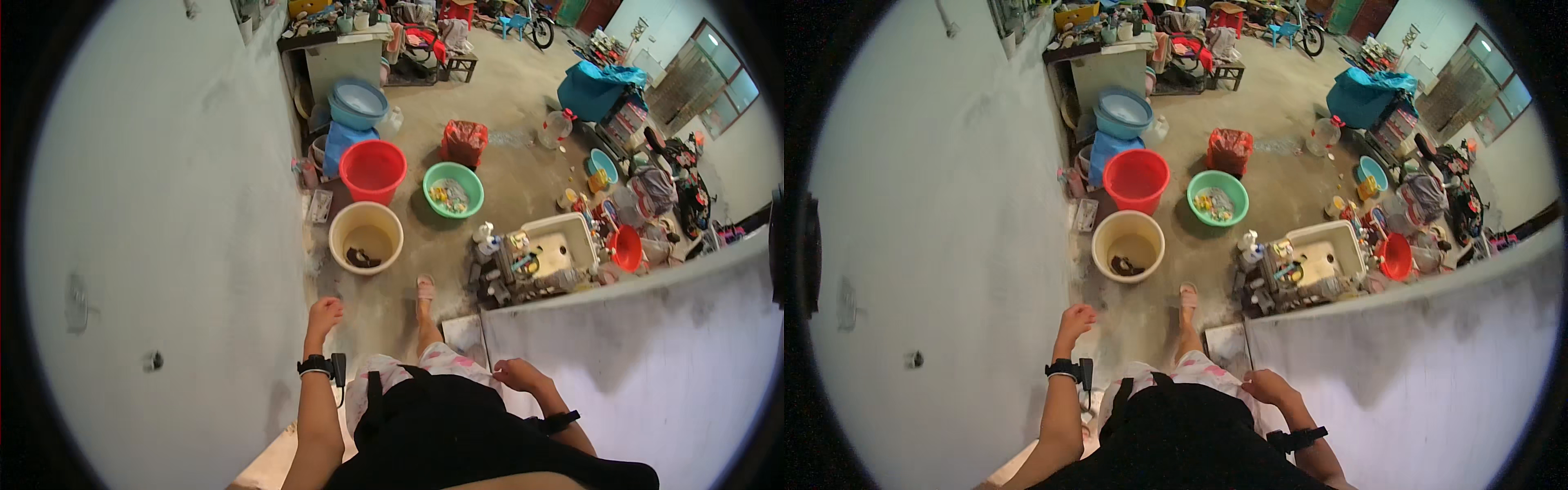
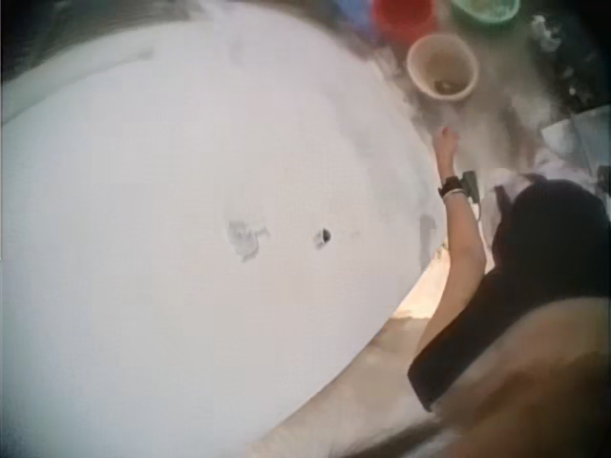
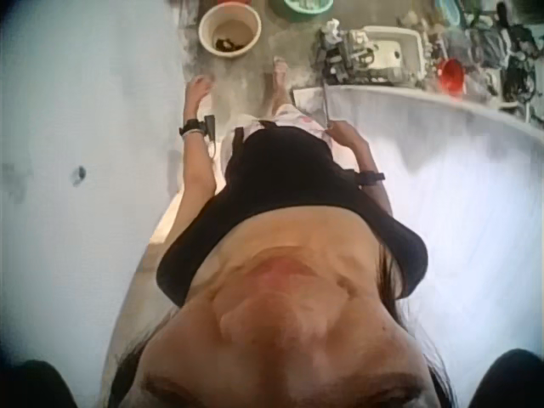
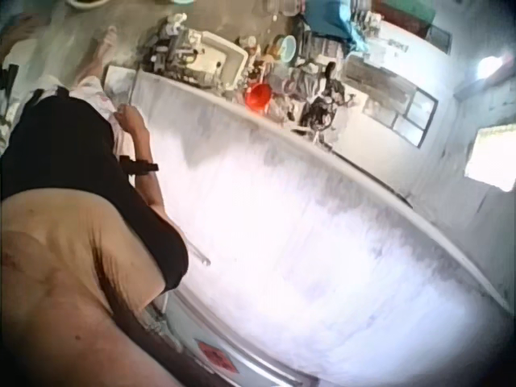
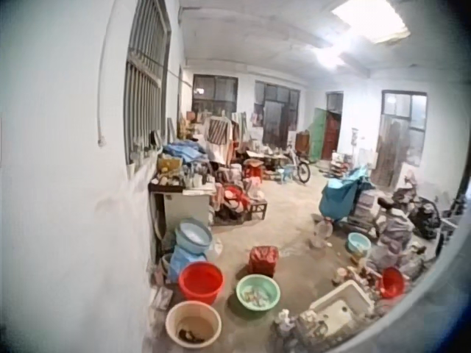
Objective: The person uses a thin metal tool to remove a label and then applies a length of clear adhesive tape to the edge of a washing machine's control panel.
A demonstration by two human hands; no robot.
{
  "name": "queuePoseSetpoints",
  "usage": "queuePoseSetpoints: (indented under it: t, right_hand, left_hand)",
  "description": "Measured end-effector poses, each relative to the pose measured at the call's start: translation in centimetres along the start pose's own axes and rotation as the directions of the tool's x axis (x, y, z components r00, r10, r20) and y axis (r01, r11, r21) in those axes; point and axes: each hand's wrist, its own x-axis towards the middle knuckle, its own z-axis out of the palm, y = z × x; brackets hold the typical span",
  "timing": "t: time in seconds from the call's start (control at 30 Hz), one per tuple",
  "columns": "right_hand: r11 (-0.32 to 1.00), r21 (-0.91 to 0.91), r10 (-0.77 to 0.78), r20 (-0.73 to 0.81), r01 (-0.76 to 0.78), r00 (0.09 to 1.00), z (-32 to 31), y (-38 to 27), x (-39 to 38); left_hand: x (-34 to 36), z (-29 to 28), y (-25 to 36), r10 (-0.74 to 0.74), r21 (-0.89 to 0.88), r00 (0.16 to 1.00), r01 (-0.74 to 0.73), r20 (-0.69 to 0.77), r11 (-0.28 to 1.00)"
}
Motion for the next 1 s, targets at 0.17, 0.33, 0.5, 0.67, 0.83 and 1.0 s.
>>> queuePoseSetpoints:
  t: [0.17, 0.33, 0.5, 0.67, 0.83, 1.0]
  right_hand:
    - [0.999, -0.019, -0.030, 0.027, 0.030, 0.999, -9.4, 4.4, 11.7]
    - [0.984, -0.028, -0.176, -0.267, 0.175, 0.947, -22.6, 3.9, 20.9]
    - [0.986, -0.073, -0.164, -0.278, 0.150, 0.946, -30.7, 6.3, 27.9]
    - [0.992, -0.097, -0.093, -0.101, 0.083, 0.991, -32.6, 13.0, 33.8]
    - [0.913, -0.286, -0.275, 0.099, 0.292, 0.956, -34.5, 19.9, 40.8]
    - [0.945, 0.320, 0.062, 0.022, -0.066, 0.998, -38.2, 23.0, 45.7]
  left_hand:
    - [8.7, -3.3, 2.3, -0.077, 0.016, 0.969, 0.083, -0.234, 0.996]
    - [14.8, -2.8, 7.3, -0.103, 0.002, 0.892, 0.116, -0.440, 0.993]
    - [18.9, -1.9, 6.9, -0.296, -0.122, 0.830, 0.271, -0.473, 0.955]
    - [29.6, 0.6, 10.8, -0.266, -0.152, 0.813, 0.219, -0.518, 0.964]
    - [43.5, -1.9, 12.9, 0.111, 0.270, 0.853, 0.036, -0.510, 0.962]
    - [51.3, 6.6, 29.4, 0.404, 0.456, 0.803, -0.190, -0.437, 0.870]
